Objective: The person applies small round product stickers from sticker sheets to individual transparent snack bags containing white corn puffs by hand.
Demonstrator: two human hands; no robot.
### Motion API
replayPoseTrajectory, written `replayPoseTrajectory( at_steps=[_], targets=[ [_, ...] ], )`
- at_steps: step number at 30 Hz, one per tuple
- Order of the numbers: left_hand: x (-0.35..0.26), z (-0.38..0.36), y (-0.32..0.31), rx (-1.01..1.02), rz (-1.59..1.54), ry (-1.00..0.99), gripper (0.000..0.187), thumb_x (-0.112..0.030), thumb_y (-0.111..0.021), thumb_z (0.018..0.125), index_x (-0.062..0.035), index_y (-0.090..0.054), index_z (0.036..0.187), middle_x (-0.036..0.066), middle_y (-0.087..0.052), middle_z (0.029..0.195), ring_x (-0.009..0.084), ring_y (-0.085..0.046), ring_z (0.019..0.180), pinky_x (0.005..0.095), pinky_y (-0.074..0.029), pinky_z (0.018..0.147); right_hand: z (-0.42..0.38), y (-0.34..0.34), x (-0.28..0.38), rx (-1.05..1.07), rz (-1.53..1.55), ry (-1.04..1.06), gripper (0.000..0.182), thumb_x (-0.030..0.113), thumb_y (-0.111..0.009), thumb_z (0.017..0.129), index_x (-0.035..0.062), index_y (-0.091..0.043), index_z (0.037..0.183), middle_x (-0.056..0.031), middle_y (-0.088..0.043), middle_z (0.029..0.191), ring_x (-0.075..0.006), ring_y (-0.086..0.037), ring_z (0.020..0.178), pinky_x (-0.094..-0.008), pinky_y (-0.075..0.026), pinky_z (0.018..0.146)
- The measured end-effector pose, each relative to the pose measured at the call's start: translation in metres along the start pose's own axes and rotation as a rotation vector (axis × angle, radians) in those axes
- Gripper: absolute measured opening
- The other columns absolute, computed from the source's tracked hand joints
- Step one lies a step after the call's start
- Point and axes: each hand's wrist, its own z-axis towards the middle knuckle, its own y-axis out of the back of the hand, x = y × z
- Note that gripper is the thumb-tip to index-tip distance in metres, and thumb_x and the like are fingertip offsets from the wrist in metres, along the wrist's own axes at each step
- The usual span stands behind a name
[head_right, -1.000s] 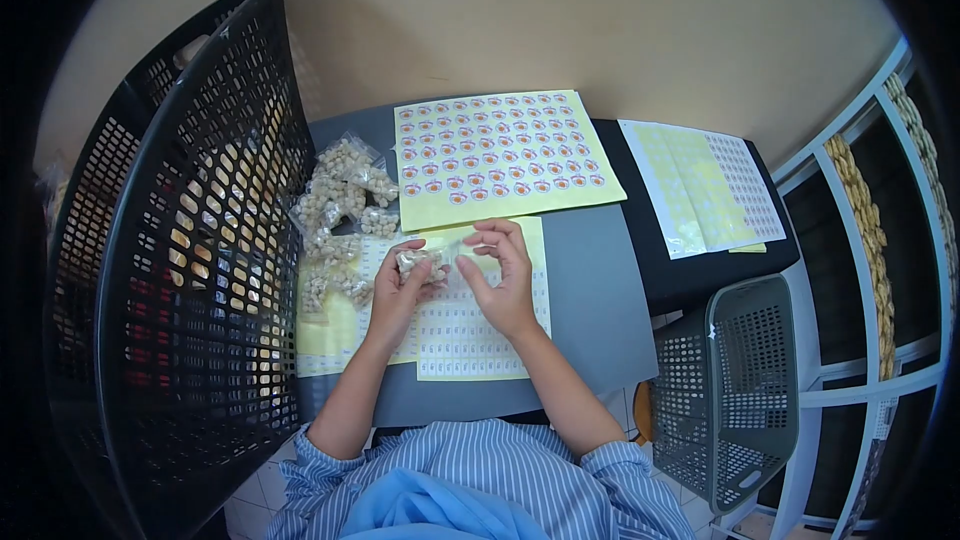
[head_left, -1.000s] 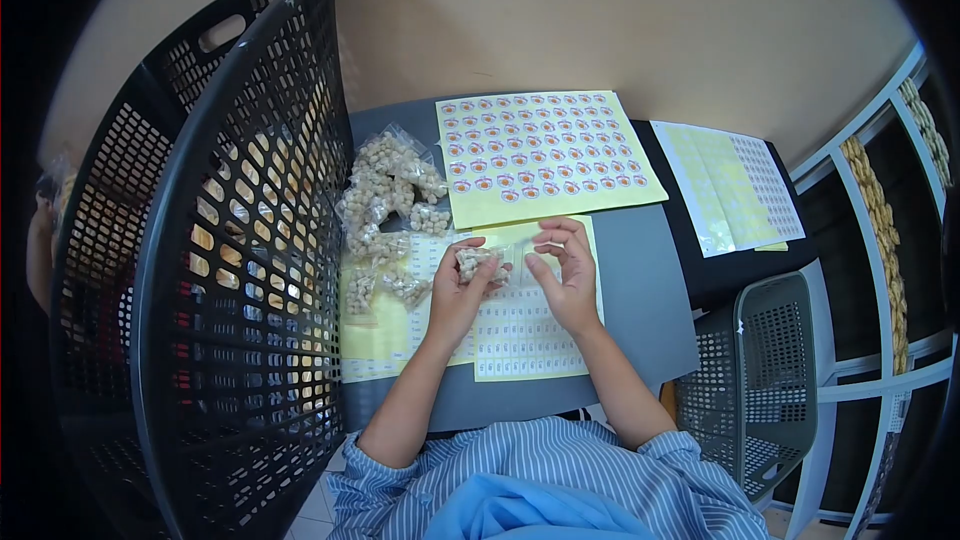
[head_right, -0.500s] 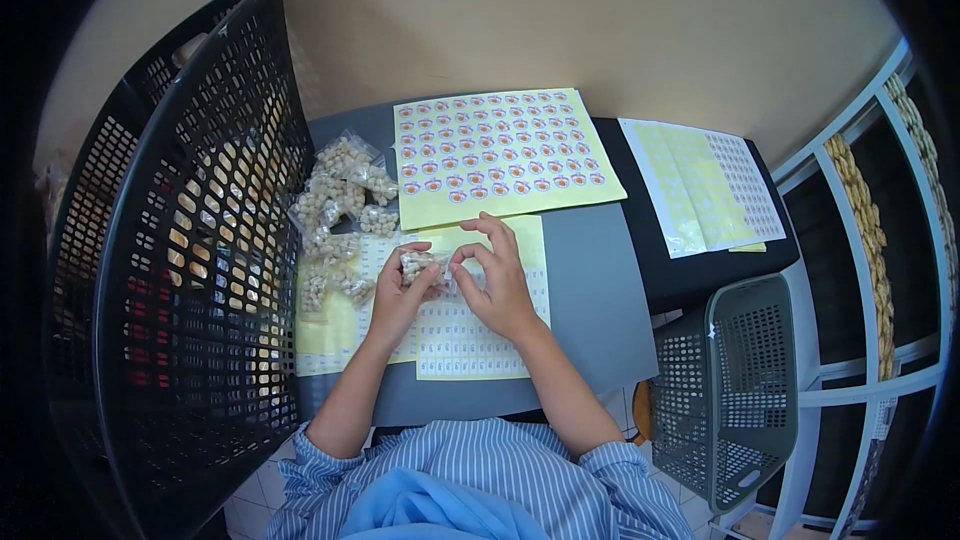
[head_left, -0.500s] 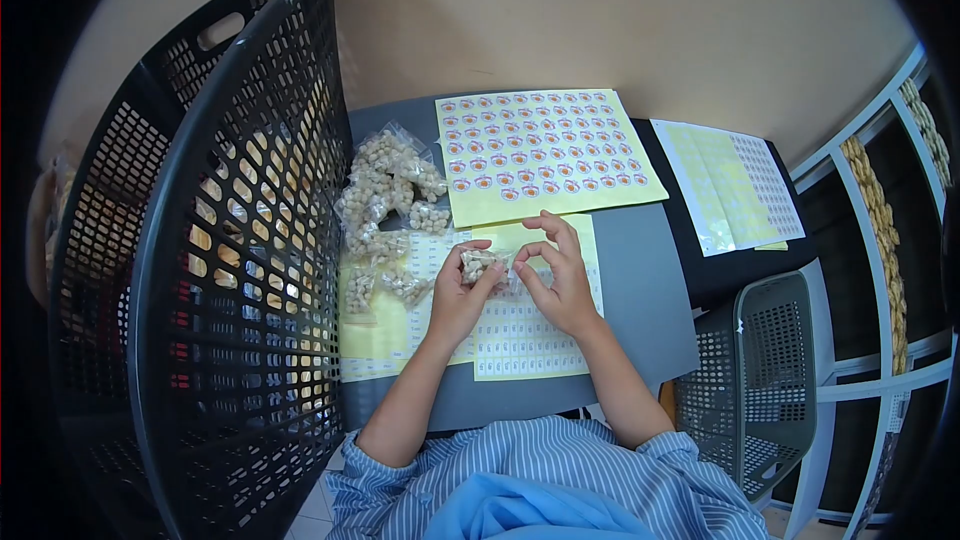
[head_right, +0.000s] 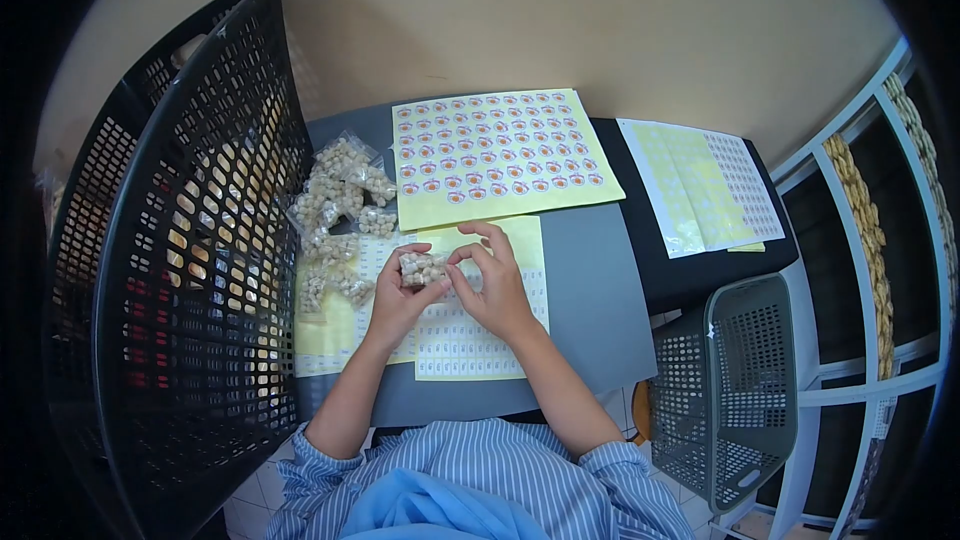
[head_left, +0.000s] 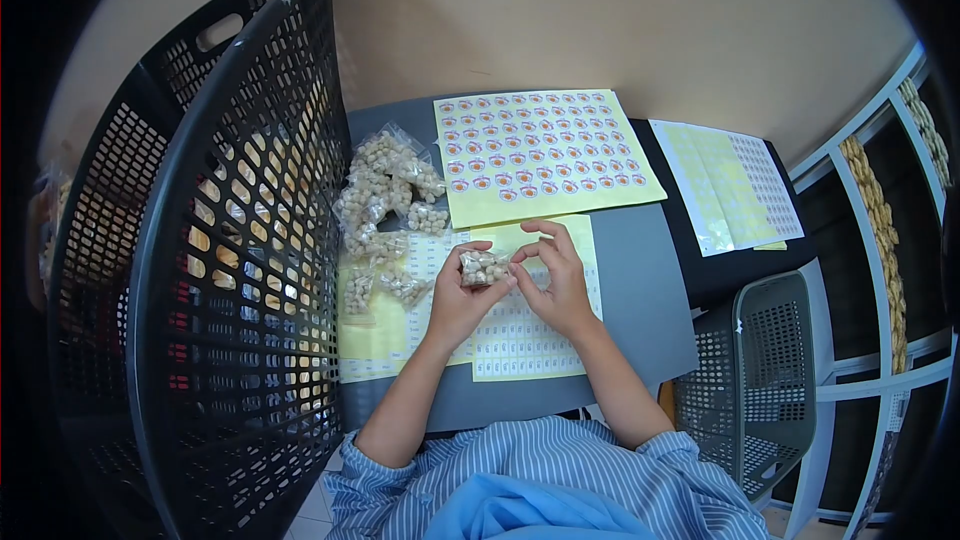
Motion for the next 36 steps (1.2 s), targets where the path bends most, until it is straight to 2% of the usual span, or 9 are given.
replayPoseTrajectory(
  at_steps=[5, 7, 10, 14, 19, 24, 28, 31, 36],
  targets=[
    [-0.004, -0.001, -0.003, -0.016, 0.005, -0.024, 0.043, 0.0, -0.067, 0.07, -0.0013, -0.043, 0.106, 0.007, -0.053, 0.093, 0.0107, -0.057, 0.083, 0.0215, -0.05, 0.068, -0.001, -0.006, -0.001, -0.046, 0.201, -0.127, 0.023, 0.004, -0.059, 0.075, 0.0026, -0.051, 0.096, -0.0125, -0.049, 0.107, -0.0202, -0.055, 0.09, -0.0288, -0.045, 0.073],
    [-0.003, -0.002, -0.003, -0.021, 0.012, -0.032, 0.042, 0.0, -0.067, 0.071, -0.0016, -0.043, 0.105, 0.007, -0.052, 0.093, 0.0106, -0.056, 0.083, 0.0217, -0.05, 0.068, -0.003, -0.011, -0.003, -0.087, 0.686, -0.424, 0.036, 0.003, -0.058, 0.077, 0.001, -0.043, 0.11, -0.0116, -0.051, 0.103, -0.0148, -0.056, 0.084, -0.0247, -0.045, 0.07],
    [-0.001, -0.001, -0.003, -0.03, 0.004, -0.064, 0.041, 0.0, -0.067, 0.07, -0.0023, -0.043, 0.104, 0.006, -0.052, 0.092, 0.0105, -0.056, 0.083, 0.0218, -0.049, 0.069, -0.001, -0.006, -0.007, -0.039, 0.82, -0.542, 0.046, 0.001, -0.058, 0.077, -0.0001, -0.036, 0.118, -0.0101, -0.054, 0.094, -0.0115, -0.056, 0.077, -0.0234, -0.045, 0.068],
    [-0.005, -0.002, -0.003, -0.038, 0.042, -0.036, 0.042, 0.0, -0.066, 0.07, -0.0031, -0.043, 0.105, 0.005, -0.05, 0.092, 0.0093, -0.054, 0.083, 0.021, -0.048, 0.068, -0.004, -0.007, -0.003, 0.007, 0.798, -0.481, 0.049, 0.001, -0.059, 0.076, 0.0001, -0.036, 0.119, -0.0068, -0.057, 0.081, -0.0106, -0.056, 0.073, -0.0236, -0.044, 0.068],
    [-0.008, -0.003, -0.004, -0.037, 0.067, 0.0, 0.043, 0.001, -0.066, 0.069, -0.0034, -0.042, 0.105, 0.004, -0.05, 0.094, 0.0077, -0.052, 0.084, 0.02, -0.046, 0.068, -0.003, -0.003, 0.006, -0.014, 0.545, -0.339, 0.052, -0.001, -0.06, 0.074, 0.0007, -0.037, 0.121, -0.0025, -0.057, 0.066, -0.0082, -0.055, 0.067, -0.0232, -0.043, 0.068],
    [-0.018, -0.01, -0.013, 0.099, 0.062, -0.087, 0.05, 0.0, -0.067, 0.069, -0.003, -0.041, 0.112, 0.007, -0.05, 0.098, 0.0124, -0.052, 0.088, 0.0247, -0.048, 0.069, -0.002, 0.028, 0.014, -0.115, 0.344, -0.213, 0.043, -0.002, -0.059, 0.072, 0.0019, -0.047, 0.113, -0.0034, -0.059, 0.069, -0.0094, -0.055, 0.068, -0.0249, -0.043, 0.072],
    [-0.04, -0.012, 0.019, -0.015, 0.921, -0.461, 0.055, -0.006, -0.066, 0.067, -0.0032, -0.042, 0.115, 0.01, -0.052, 0.099, 0.023, -0.047, 0.096, 0.0359, -0.04, 0.083, -0.028, 0.105, -0.038, -0.563, -0.142, -0.168, 0.035, -0.001, -0.058, 0.075, 0.0009, -0.05, 0.11, -0.0047, -0.058, 0.077, -0.0109, -0.056, 0.068, -0.026, -0.045, 0.068],
    [-0.059, -0.017, 0.039, -0.146, 1.155, -0.286, 0.054, -0.012, -0.068, 0.06, -0.0061, -0.047, 0.109, 0.008, -0.051, 0.096, 0.0254, -0.045, 0.096, 0.0377, -0.033, 0.087, -0.103, 0.21, -0.097, -0.949, -0.434, -0.436, 0.032, 0.001, -0.054, 0.08, 0.001, -0.048, 0.112, -0.007, -0.061, 0.079, -0.0134, -0.058, 0.069, -0.025, -0.047, 0.065],
    [-0.057, -0.022, 0.048, -0.186, 1.293, -0.16, 0.05, -0.012, -0.069, 0.059, -0.0065, -0.048, 0.104, 0.008, -0.05, 0.094, 0.0243, -0.044, 0.097, 0.0369, -0.033, 0.086, -0.259, 0.279, -0.175, -0.784, -1.006, -0.993, 0.034, 0.008, -0.056, 0.073, 0.0046, -0.052, 0.106, -0.0152, -0.062, 0.084, -0.0278, -0.061, 0.077, -0.0367, -0.047, 0.07]
  ],
)
